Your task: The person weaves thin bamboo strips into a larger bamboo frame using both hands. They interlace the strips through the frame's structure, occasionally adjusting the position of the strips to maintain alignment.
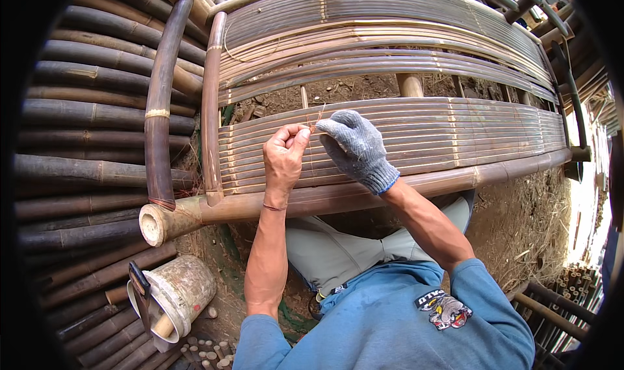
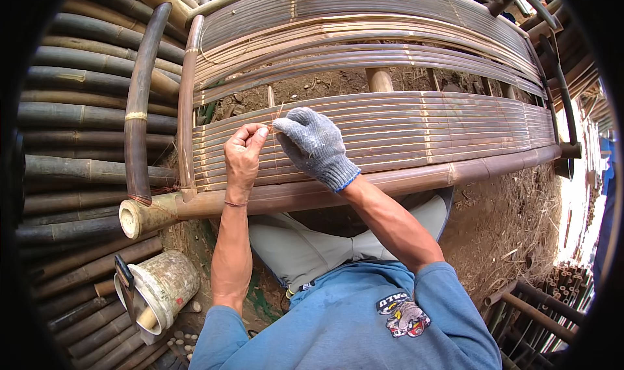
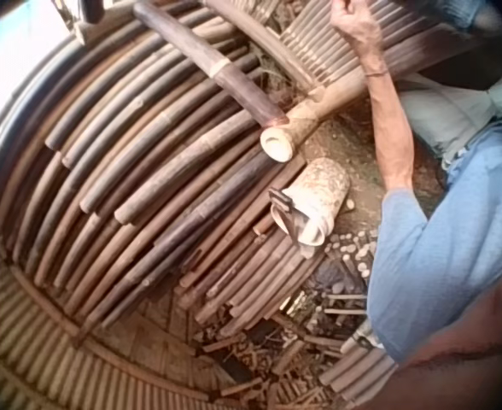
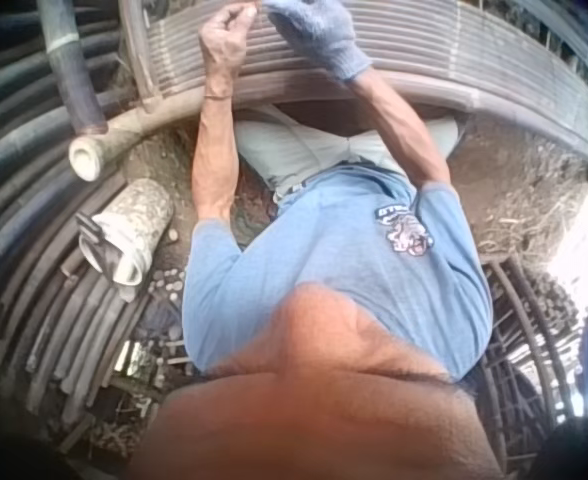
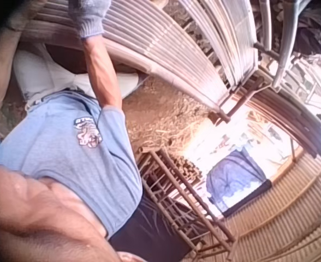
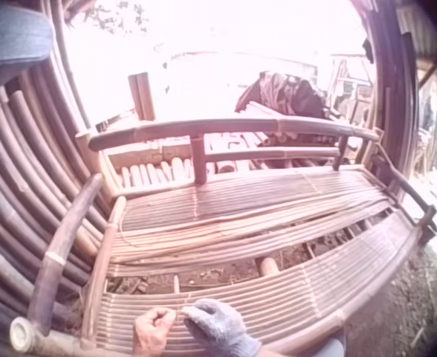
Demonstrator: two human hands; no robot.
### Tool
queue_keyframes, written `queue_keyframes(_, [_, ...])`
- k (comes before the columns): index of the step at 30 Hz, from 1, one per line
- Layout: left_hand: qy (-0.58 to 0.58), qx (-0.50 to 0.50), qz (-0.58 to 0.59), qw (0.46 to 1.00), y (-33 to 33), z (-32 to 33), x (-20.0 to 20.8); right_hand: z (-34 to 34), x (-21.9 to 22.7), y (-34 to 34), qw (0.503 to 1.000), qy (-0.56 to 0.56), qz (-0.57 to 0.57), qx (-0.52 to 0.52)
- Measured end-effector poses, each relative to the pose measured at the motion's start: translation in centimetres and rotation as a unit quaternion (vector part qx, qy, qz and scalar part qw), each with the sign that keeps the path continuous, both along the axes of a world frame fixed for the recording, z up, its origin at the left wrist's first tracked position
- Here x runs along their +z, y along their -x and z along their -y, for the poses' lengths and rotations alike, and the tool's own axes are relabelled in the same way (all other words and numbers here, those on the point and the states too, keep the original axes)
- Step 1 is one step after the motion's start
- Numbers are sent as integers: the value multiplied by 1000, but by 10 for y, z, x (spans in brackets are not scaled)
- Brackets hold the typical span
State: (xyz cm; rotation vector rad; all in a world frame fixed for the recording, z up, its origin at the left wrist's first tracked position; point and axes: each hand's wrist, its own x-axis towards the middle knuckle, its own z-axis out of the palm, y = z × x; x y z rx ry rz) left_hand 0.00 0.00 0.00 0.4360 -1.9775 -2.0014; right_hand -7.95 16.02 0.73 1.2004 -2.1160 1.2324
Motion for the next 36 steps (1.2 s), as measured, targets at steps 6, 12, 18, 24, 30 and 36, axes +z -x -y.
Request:
queue_keyframes(6, [66,15,-26,997,10,-12,5,0,7,18,998,-45,-44,23])
queue_keyframes(12, [103,55,21,993,0,-20,13,-1,15,38,990,-96,-78,-70])
queue_keyframes(18, [115,62,65,989,-52,-69,37,-15,6,-8,798,33,602,-8])
queue_keyframes(24, [332,-118,20,936,-94,-93,88,-49,90,-21,796,-23,601,70])
queue_keyframes(30, [268,-162,-106,944,15,-27,81,-111,206,-21,990,-30,132,-31])
queue_keyframes(36, [465,-6,196,863,80,76,21,-136,106,122,927,-178,107,-311])
